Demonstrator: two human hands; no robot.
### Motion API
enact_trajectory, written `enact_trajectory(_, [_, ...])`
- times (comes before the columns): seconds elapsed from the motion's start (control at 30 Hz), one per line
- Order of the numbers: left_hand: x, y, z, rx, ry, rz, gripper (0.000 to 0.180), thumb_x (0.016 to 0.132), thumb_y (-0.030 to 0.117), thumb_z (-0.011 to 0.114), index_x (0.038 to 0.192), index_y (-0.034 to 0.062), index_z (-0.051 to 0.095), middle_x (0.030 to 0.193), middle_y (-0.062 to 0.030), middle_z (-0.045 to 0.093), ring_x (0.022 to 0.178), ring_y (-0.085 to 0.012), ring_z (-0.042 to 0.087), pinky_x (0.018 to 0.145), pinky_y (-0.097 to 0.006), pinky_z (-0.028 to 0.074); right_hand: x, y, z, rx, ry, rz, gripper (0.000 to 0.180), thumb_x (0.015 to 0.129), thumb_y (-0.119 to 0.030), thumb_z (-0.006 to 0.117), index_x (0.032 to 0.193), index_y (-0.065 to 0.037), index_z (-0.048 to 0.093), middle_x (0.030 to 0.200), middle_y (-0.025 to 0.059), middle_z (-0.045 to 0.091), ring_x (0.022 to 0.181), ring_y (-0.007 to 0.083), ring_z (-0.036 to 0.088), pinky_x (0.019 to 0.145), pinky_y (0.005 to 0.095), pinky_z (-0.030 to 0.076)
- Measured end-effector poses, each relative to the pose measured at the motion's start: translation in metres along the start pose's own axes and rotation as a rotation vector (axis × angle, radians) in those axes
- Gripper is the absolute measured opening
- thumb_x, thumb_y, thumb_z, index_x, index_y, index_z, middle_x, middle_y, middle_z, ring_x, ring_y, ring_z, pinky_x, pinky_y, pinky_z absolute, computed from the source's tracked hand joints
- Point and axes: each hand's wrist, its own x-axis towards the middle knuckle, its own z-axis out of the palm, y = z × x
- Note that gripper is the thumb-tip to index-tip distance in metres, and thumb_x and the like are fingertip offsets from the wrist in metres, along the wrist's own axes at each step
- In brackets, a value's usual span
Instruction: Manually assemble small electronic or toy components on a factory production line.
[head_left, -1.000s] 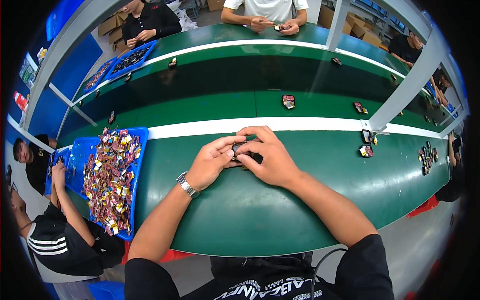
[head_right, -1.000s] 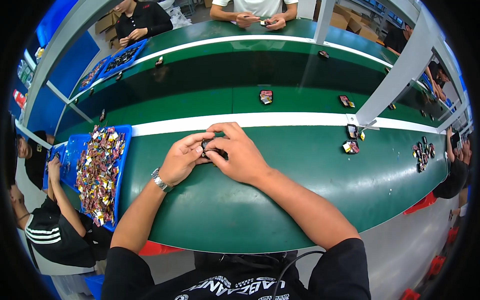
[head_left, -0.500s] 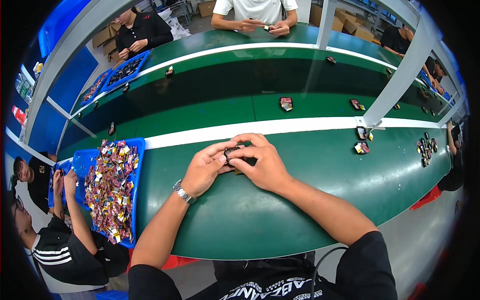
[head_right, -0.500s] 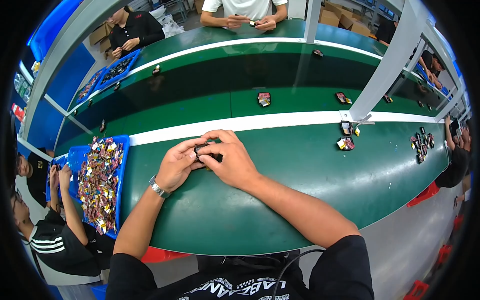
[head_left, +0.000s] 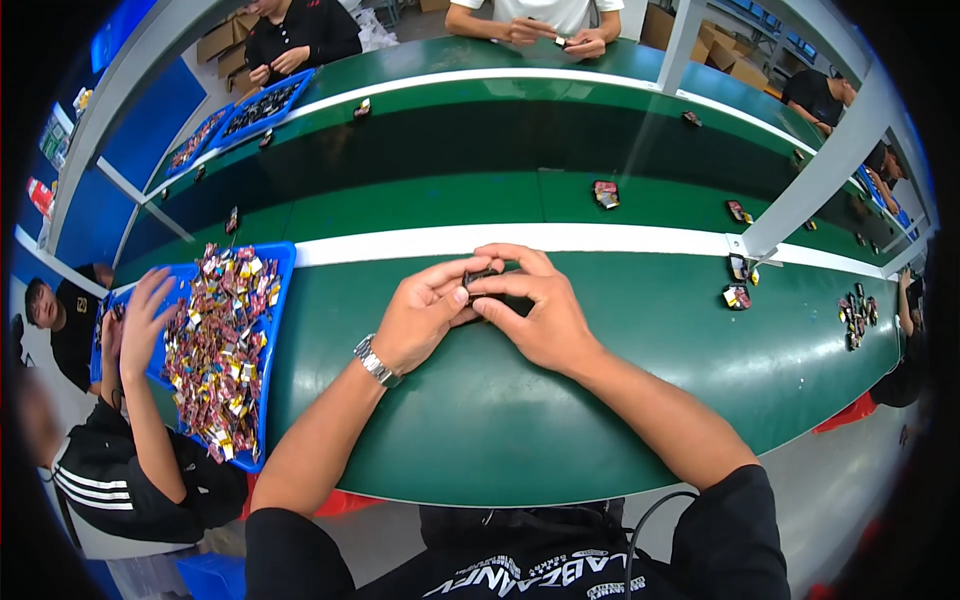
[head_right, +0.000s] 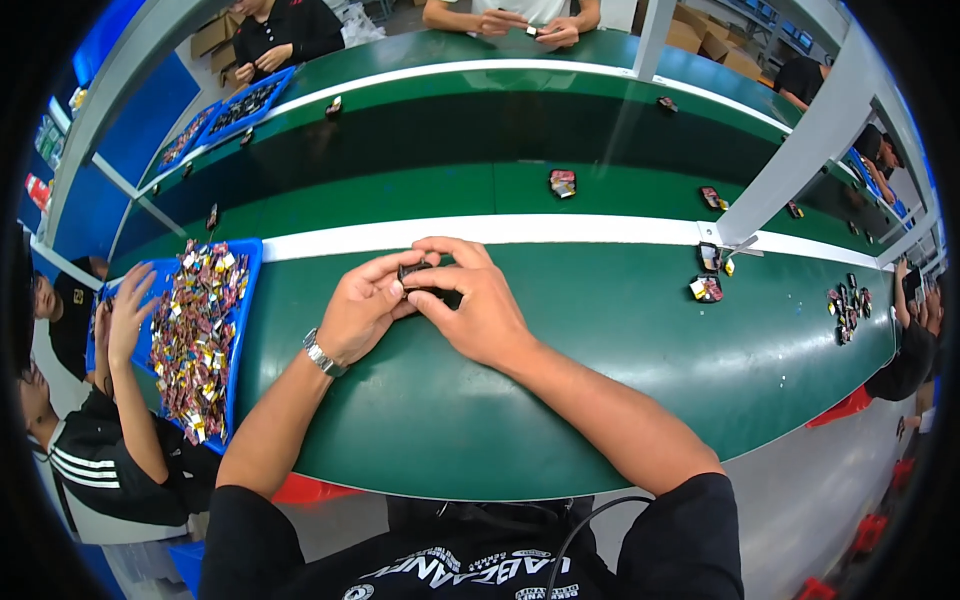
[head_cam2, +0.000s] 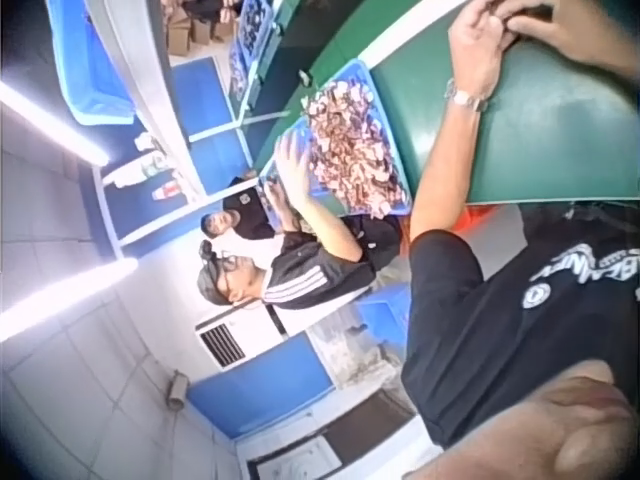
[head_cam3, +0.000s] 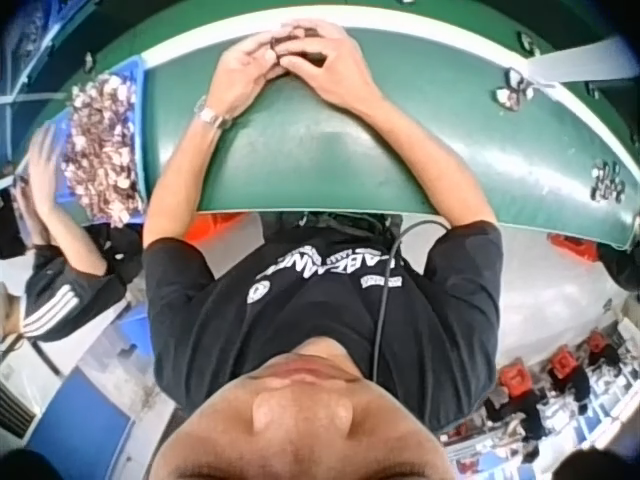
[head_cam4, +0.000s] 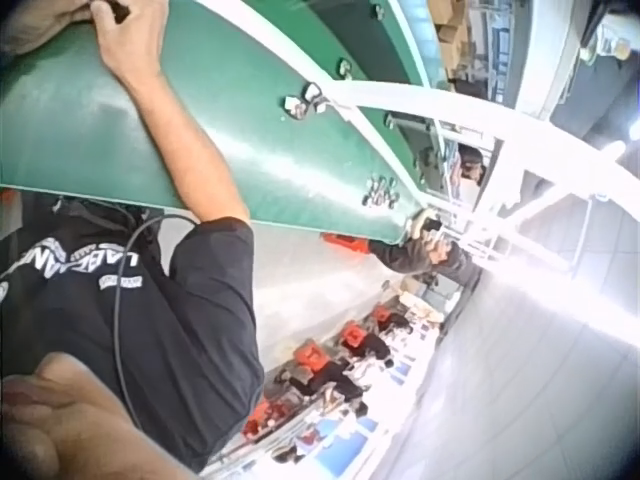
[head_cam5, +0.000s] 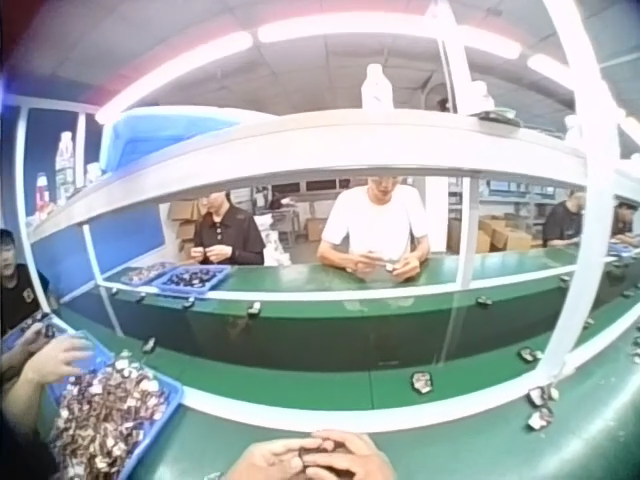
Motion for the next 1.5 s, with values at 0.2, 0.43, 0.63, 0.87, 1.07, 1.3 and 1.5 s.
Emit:
enact_trajectory(0.2, [-0.003,-0.003,-0.005,-0.032,-0.044,0.017,0.041,0.099,0.011,0.053,0.137,-0.0030,0.046,0.140,-0.0155,0.050,0.124,-0.0227,0.055,0.104,-0.038,0.047,-0.001,-0.012,-0.001,-0.084,0.019,-0.100,0.015,0.079,-0.007,0.071,0.094,-0.007,0.072,0.123,0.0084,0.060,0.113,0.0282,0.054,0.091,0.0387,0.048])
enact_trajectory(0.43, [-0.003,-0.004,-0.005,-0.104,-0.082,0.037,0.041,0.097,0.012,0.058,0.135,-0.0016,0.048,0.140,-0.0171,0.050,0.124,-0.0243,0.054,0.102,-0.040,0.049,-0.004,-0.009,-0.001,-0.047,0.041,-0.102,0.015,0.079,-0.005,0.069,0.094,-0.006,0.071,0.121,0.0069,0.061,0.113,0.0276,0.053,0.090,0.0380,0.047])
enact_trajectory(0.63, [-0.003,-0.006,-0.004,-0.117,-0.040,0.033,0.040,0.097,0.009,0.056,0.135,-0.0019,0.048,0.140,-0.0166,0.049,0.122,-0.0233,0.056,0.102,-0.040,0.049,-0.002,-0.010,0.002,-0.024,0.007,-0.067,0.016,0.081,-0.004,0.066,0.097,-0.005,0.071,0.127,0.0094,0.057,0.120,0.0294,0.049,0.094,0.0395,0.046])
enact_trajectory(0.87, [-0.001,-0.001,0.004,-0.054,0.049,0.016,0.040,0.100,0.013,0.052,0.137,-0.0010,0.047,0.129,-0.0119,0.057,0.116,-0.0189,0.059,0.101,-0.038,0.050,-0.002,-0.004,0.002,-0.099,0.058,-0.033,0.018,0.082,-0.001,0.068,0.099,-0.005,0.069,0.122,0.0109,0.058,0.110,0.0274,0.058,0.088,0.0358,0.050])
enact_trajectory(1.07, [0.000,-0.001,0.004,-0.080,0.050,-0.019,0.038,0.100,0.009,0.049,0.137,-0.0001,0.047,0.127,-0.0105,0.059,0.114,-0.0174,0.059,0.099,-0.036,0.051,0.002,-0.007,-0.002,-0.293,0.130,-0.247,0.014,0.076,0.000,0.072,0.088,-0.005,0.066,0.094,0.0072,0.061,0.085,0.0236,0.061,0.069,0.0344,0.052])
enact_trajectory(1.3, [-0.002,0.002,0.002,-0.099,0.087,-0.044,0.039,0.100,0.011,0.051,0.136,-0.0011,0.047,0.123,-0.0114,0.062,0.110,-0.0179,0.062,0.094,-0.033,0.054,0.003,-0.002,-0.003,-0.280,0.085,-0.265,0.018,0.076,0.001,0.072,0.093,-0.006,0.069,0.093,0.0058,0.062,0.082,0.0225,0.062,0.069,0.0340,0.054])
enact_trajectory(1.5, [-0.001,0.002,0.005,-0.078,0.085,-0.057,0.039,0.099,0.010,0.053,0.135,-0.0011,0.048,0.120,-0.0099,0.062,0.107,-0.0167,0.063,0.092,-0.032,0.055,0.005,-0.004,-0.004,-0.256,0.076,-0.215,0.017,0.076,0.002,0.071,0.092,-0.005,0.069,0.091,0.0057,0.061,0.080,0.0219,0.063,0.068,0.0333,0.054])
